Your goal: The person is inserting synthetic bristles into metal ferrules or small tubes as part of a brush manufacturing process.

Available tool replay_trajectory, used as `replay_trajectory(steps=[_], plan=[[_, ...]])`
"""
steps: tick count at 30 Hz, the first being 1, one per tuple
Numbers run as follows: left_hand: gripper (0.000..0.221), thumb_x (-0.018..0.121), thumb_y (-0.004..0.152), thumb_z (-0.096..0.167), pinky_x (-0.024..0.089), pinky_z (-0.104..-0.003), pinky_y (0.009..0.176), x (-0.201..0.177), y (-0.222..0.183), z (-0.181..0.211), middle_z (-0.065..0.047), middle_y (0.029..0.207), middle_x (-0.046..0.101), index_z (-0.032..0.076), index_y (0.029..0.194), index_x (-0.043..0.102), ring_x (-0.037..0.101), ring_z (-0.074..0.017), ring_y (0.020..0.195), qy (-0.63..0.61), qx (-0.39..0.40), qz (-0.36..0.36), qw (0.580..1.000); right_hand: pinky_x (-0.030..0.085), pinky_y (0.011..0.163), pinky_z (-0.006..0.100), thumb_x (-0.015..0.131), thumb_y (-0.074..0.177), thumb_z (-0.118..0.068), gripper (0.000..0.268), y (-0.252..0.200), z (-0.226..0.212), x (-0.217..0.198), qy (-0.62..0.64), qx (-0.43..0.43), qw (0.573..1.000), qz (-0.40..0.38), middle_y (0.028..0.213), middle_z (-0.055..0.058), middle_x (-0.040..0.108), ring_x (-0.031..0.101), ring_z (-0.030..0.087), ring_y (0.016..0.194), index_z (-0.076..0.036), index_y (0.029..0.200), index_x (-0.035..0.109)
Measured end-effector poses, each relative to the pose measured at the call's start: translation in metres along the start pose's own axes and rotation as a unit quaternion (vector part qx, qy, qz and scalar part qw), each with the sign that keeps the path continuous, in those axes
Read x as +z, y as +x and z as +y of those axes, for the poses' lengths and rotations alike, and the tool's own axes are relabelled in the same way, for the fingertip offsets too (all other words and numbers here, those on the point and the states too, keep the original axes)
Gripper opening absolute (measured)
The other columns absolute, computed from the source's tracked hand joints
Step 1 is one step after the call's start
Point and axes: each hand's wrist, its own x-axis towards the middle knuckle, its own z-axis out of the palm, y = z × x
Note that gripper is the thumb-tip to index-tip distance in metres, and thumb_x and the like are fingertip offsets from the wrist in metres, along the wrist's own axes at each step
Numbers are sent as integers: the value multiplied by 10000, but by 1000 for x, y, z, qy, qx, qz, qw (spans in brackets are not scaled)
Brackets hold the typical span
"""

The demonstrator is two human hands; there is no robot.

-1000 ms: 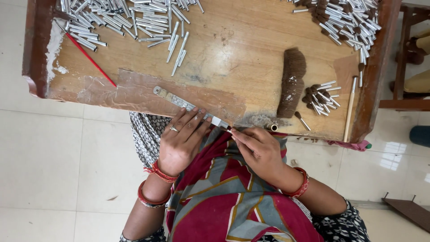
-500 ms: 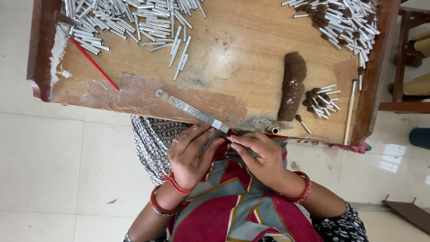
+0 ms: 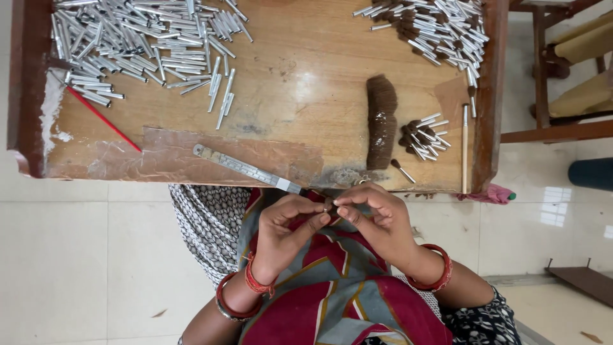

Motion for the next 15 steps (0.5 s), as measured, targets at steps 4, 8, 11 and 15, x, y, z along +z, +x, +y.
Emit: replay_trajectory(steps=[4,8,11,15], plan=[[163,833,841,-10,547,-238,752,4,0,3,-61,931,735,9,996,786,681,-124,845,0,-5,-25,1000,544,869,292,728,941,-20,146,3,-1,-2,-5,-3,1000,-16,1081,101,714,678,171,1001,19,1081,723],[149,845,818,-8,549,-239,700,8,1,6,-55,891,740,21,956,795,690,-124,791,27,-11,-39,999,577,814,293,730,949,-78,110,2,0,-2,41,34,998,-29,1041,78,718,702,152,928,3,1023,723],[140,846,805,-16,553,-244,691,11,3,6,-59,876,745,19,928,790,699,-128,780,35,-4,-53,998,563,780,283,736,954,-94,102,-1,0,-3,23,42,999,-21,991,72,723,692,147,894,1,986,718],[137,846,799,-27,562,-253,697,17,7,8,-65,874,755,16,909,777,713,-134,787,42,29,-68,996,546,756,286,754,935,-96,101,-5,-1,-9,-40,25,999,-2,932,70,737,693,157,868,-7,952,709]])
